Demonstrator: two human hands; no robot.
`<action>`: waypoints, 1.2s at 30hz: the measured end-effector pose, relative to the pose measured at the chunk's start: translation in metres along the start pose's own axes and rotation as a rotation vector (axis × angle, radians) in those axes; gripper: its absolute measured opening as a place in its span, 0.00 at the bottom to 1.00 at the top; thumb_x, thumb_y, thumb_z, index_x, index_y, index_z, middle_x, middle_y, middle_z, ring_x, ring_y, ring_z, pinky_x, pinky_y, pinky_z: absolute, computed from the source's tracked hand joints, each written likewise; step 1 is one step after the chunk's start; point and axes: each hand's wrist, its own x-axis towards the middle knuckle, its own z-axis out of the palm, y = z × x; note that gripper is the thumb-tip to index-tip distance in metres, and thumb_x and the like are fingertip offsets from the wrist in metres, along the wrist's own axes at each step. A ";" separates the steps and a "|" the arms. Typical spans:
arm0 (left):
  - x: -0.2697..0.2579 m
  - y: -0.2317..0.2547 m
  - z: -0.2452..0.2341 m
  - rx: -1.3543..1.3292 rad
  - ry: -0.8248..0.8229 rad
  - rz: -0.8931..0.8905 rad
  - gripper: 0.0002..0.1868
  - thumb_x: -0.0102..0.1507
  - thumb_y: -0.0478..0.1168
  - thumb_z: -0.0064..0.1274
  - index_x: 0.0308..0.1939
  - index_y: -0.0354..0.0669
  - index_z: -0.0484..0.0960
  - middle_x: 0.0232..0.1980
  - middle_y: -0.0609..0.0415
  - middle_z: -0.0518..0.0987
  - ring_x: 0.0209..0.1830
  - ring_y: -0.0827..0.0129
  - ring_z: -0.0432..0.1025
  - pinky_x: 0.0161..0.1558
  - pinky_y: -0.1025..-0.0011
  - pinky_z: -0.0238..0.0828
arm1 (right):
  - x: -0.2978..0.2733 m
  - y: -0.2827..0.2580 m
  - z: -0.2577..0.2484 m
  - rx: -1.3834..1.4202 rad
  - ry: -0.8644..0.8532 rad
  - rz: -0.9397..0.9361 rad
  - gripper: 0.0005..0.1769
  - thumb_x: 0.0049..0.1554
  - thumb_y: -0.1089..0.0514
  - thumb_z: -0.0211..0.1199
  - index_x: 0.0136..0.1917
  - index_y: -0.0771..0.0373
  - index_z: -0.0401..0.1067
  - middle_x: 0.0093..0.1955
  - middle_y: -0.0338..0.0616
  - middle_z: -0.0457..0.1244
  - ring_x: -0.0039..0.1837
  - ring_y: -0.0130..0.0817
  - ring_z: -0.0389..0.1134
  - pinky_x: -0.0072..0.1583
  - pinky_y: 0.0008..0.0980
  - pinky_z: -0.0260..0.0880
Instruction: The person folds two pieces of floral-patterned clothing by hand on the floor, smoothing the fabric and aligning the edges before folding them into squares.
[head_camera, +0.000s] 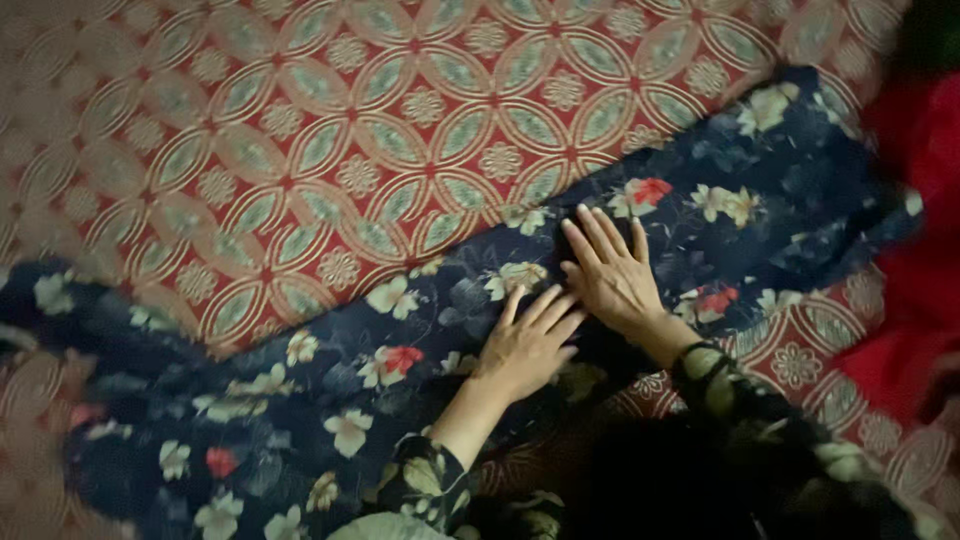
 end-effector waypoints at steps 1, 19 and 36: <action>-0.006 -0.004 -0.005 -0.050 0.049 -0.039 0.29 0.68 0.53 0.50 0.71 0.51 0.71 0.78 0.53 0.64 0.82 0.59 0.51 0.78 0.40 0.41 | 0.004 -0.006 0.004 -0.040 -0.007 0.073 0.37 0.64 0.42 0.53 0.80 0.61 0.55 0.83 0.51 0.49 0.84 0.46 0.46 0.78 0.62 0.40; -0.258 -0.060 -0.077 0.089 0.040 -0.858 0.31 0.66 0.44 0.50 0.74 0.56 0.65 0.78 0.57 0.58 0.78 0.56 0.52 0.71 0.40 0.46 | -0.003 -0.282 0.061 0.056 -0.131 -0.318 0.32 0.62 0.43 0.52 0.77 0.55 0.59 0.81 0.45 0.51 0.81 0.43 0.48 0.74 0.70 0.38; -0.348 -0.087 -0.059 0.098 0.245 -0.876 0.30 0.59 0.40 0.53 0.68 0.44 0.72 0.70 0.51 0.69 0.74 0.59 0.59 0.70 0.44 0.54 | 0.037 -0.405 0.117 0.171 -0.367 -0.245 0.18 0.70 0.43 0.52 0.64 0.54 0.71 0.61 0.46 0.68 0.65 0.49 0.70 0.66 0.46 0.71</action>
